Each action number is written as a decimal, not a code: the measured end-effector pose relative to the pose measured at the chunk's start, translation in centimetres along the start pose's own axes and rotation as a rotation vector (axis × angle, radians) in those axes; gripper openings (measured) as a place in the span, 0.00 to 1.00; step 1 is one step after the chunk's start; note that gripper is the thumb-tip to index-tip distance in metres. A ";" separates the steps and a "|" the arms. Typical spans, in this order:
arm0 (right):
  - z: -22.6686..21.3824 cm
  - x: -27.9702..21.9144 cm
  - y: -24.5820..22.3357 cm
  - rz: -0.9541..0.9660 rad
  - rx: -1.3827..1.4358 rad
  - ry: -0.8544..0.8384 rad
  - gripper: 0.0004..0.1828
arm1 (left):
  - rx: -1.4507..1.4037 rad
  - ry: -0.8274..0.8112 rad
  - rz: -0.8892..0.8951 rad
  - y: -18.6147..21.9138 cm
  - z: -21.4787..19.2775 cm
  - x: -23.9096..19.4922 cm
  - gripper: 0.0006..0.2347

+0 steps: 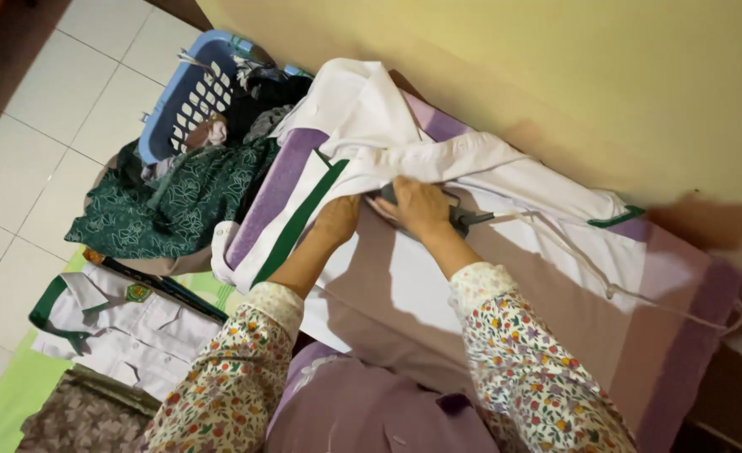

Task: Ironing and buttoning a white long-sleeved shirt on a low ironing board.

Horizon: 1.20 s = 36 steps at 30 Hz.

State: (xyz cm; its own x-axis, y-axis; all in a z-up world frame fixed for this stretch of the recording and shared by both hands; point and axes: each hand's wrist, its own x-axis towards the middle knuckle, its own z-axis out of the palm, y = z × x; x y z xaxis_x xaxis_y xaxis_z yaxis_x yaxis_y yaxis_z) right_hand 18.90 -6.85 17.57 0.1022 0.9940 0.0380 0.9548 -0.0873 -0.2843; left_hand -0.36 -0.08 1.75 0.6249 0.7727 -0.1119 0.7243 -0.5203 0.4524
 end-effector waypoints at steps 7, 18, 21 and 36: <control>0.6 1.0 -1.9 0.009 0.018 0.033 0.30 | 0.335 -0.004 0.160 3.0 -6.6 -4.0 0.12; 1.4 1.9 -4.2 -0.081 -0.013 -0.025 0.33 | 0.002 0.366 -0.410 0.4 -12.2 -3.7 0.42; 1.6 2.2 -5.0 -0.014 -0.028 -0.039 0.32 | -0.060 0.170 -0.512 -2.3 -10.0 -3.6 0.30; 2.4 3.5 -8.2 -0.099 -0.005 -0.106 0.32 | -0.068 0.237 -0.500 -4.7 -12.0 -5.1 0.13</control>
State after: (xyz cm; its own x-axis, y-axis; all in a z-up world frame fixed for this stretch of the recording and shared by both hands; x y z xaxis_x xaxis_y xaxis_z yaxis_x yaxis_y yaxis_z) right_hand 10.80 -2.50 17.77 -0.0222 0.9991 -0.0358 0.9602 0.0113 -0.2790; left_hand -10.47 2.79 10.85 0.1215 0.9841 -0.1292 0.8905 -0.0505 0.4521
